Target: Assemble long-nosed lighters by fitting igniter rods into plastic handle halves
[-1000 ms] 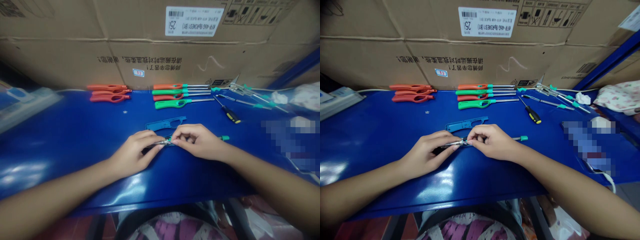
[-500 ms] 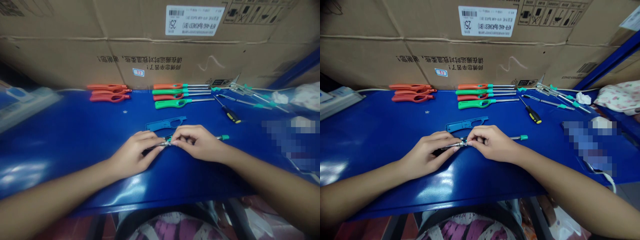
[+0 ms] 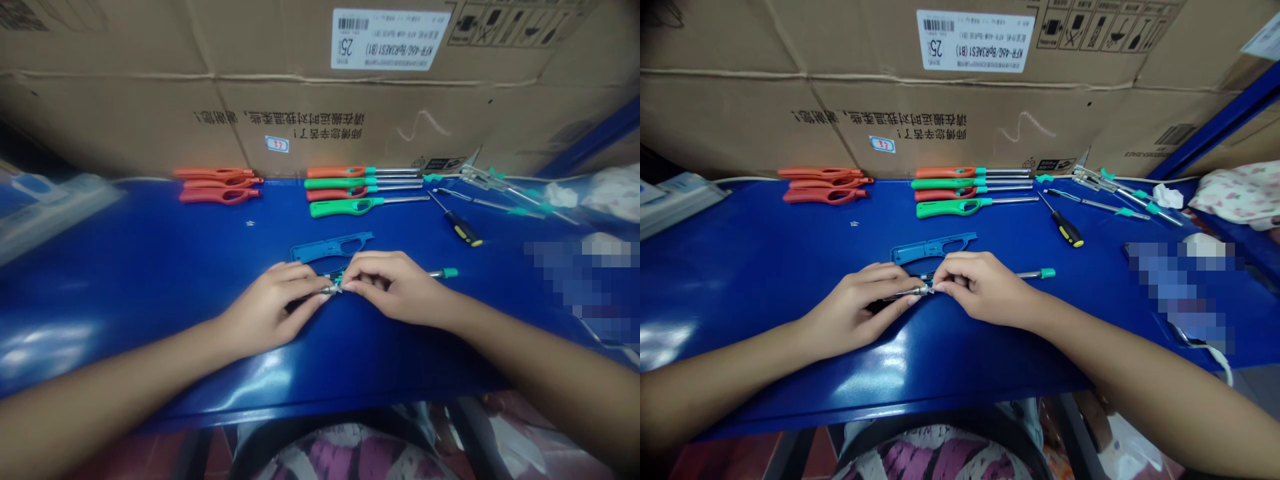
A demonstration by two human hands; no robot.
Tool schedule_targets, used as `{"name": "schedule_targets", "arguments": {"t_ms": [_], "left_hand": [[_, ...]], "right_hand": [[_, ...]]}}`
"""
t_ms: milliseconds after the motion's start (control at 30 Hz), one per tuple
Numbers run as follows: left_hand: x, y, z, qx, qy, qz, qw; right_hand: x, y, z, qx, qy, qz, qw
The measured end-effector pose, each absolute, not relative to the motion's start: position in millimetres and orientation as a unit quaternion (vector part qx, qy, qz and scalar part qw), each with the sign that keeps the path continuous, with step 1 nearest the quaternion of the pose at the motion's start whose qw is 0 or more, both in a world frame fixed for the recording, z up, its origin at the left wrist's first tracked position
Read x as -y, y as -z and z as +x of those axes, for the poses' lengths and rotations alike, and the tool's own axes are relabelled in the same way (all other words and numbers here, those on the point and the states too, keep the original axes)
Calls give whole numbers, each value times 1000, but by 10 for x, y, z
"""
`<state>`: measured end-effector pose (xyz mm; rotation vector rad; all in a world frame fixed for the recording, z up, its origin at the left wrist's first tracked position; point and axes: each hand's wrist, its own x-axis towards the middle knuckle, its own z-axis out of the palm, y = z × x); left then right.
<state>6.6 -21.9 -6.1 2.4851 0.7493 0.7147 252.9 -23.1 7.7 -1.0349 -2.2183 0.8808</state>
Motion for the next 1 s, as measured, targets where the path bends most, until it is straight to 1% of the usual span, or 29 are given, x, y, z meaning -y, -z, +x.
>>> {"name": "schedule_targets", "arguments": {"t_ms": [233,567,700,1000], "left_hand": [[221,69,68,-271,-259,900,222],[218,102,80,-275,-285,889,231],[215,97,82,-270,-300,882,244],[218,52,95,-272,-283,890,234]], "right_hand": [[259,-40,2508,833,-290,-368,295],[265,-24,2497,826,-293,-382,294],[269,-5,2495,815,-303,-387,306],[278,22,2473,815,-301,-385,311]]}}
